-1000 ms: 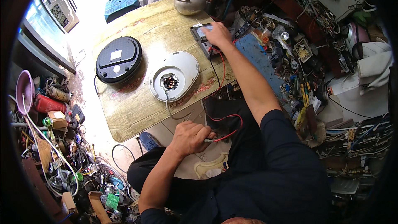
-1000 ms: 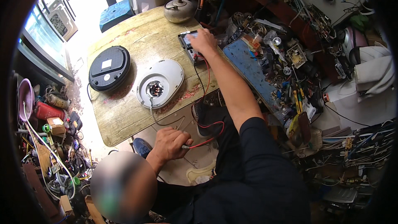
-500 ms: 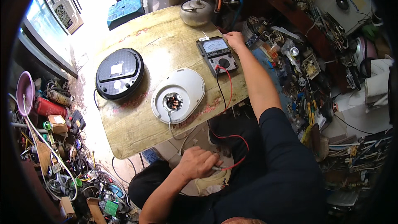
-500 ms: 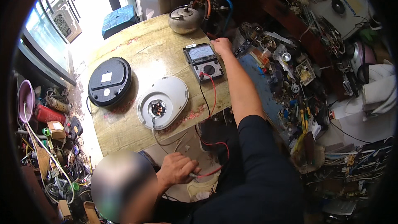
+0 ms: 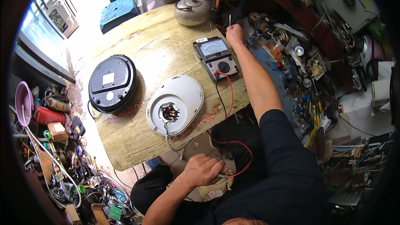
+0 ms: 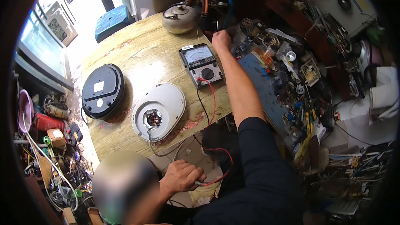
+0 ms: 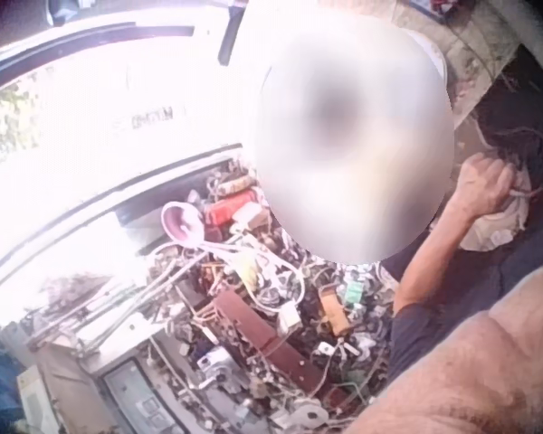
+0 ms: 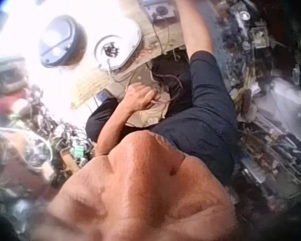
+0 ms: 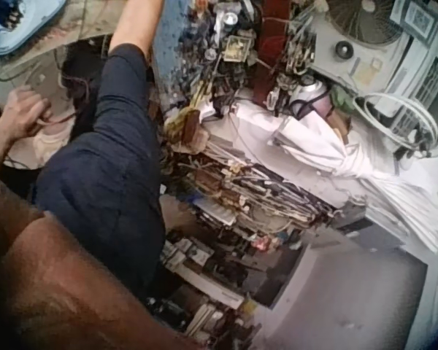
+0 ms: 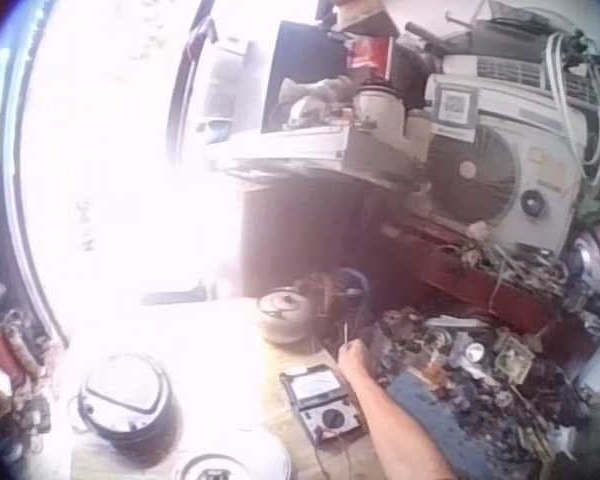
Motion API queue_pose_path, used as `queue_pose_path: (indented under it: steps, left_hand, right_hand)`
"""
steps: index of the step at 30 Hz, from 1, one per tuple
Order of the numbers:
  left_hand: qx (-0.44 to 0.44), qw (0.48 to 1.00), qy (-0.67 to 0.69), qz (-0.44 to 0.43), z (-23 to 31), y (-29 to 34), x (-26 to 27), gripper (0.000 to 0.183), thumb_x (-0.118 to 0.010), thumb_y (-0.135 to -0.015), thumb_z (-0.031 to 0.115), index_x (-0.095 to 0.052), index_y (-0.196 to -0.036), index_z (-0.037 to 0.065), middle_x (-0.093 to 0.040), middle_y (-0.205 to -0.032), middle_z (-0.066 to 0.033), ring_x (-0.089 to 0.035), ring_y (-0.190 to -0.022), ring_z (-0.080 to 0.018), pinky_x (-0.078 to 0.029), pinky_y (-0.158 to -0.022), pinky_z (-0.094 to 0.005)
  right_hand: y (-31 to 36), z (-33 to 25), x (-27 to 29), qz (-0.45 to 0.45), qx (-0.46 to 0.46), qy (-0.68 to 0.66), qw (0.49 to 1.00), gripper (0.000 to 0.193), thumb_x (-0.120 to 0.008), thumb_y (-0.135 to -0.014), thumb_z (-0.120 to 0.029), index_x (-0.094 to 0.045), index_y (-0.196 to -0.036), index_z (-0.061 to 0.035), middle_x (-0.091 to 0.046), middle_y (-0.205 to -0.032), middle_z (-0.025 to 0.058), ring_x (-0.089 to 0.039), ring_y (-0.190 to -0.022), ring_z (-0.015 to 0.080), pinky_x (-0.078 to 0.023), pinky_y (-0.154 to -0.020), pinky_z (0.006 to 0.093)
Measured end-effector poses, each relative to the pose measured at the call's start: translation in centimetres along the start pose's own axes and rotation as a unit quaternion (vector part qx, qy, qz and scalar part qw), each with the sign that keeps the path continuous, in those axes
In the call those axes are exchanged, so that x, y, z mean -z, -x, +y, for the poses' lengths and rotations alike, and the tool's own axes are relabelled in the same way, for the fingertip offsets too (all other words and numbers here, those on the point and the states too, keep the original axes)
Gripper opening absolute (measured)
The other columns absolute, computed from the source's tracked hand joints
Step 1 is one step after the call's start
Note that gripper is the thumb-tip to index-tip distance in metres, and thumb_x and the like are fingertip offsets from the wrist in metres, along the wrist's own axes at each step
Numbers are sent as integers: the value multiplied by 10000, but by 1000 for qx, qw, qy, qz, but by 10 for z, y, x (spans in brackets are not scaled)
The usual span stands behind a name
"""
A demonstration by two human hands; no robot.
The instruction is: The person uses a multimeter to test electrical continuity on a white dome-shaped device and a black circular device. They probe internal wires and circuit board points while seated at a cluttered workbench.
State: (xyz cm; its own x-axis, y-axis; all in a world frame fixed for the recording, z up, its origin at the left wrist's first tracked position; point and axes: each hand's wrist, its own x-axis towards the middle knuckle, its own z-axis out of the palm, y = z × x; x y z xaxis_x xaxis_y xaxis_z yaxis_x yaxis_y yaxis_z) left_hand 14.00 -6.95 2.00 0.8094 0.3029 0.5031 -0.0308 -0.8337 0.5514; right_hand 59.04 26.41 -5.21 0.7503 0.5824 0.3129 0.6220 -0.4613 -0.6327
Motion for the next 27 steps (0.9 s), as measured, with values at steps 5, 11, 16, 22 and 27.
queue_pose_path:
  steps: [5,11,16,22,27]
  left_hand:
    - [30,999,-34,13,1,3,13,179,-807,-799,184,-649,-854,120,-535,-633,0,-590,-544,-196,-459,-546,-336]
    - [13,999,-35,17,10,6,6,197,-809,-771,158,-625,-836,134,-527,-627,-3,-580,-536,-204,-445,-529,-345]
    - [32,999,-15,35,13,9,11,188,-782,-753,117,-618,-841,135,-559,-646,-19,-582,-542,-228,-447,-530,-358]
    - [104,986,-19,132,14,10,17,209,-802,-717,101,-661,-868,128,-631,-705,-16,-617,-593,-253,-473,-567,-375]
    - [36,978,-85,184,14,13,46,206,-781,-845,234,-688,-955,87,-678,-896,-82,-676,-753,-280,-528,-665,-382]
  right_hand:
    - [10,10,50,14,28,-102,994,230,-606,-998,-265,-649,-1059,-48,-745,-975,221,-715,-967,429,-550,-846,536]
    - [-1,117,167,35,42,92,994,222,-623,-993,-231,-696,-1049,-28,-770,-850,130,-757,-841,307,-560,-814,464]
    - [43,104,244,-48,8,184,982,308,-703,-954,-285,-732,-1161,-59,-751,-1139,193,-710,-1066,399,-563,-890,492]
    - [200,3,310,-199,155,-160,954,153,-691,-967,-128,-728,-1067,-18,-746,-915,80,-703,-703,153,-556,-630,304]
    - [347,-55,339,-414,301,-276,813,136,-801,-886,-60,-724,-986,-8,-721,-945,97,-691,-806,199,-529,-691,303]
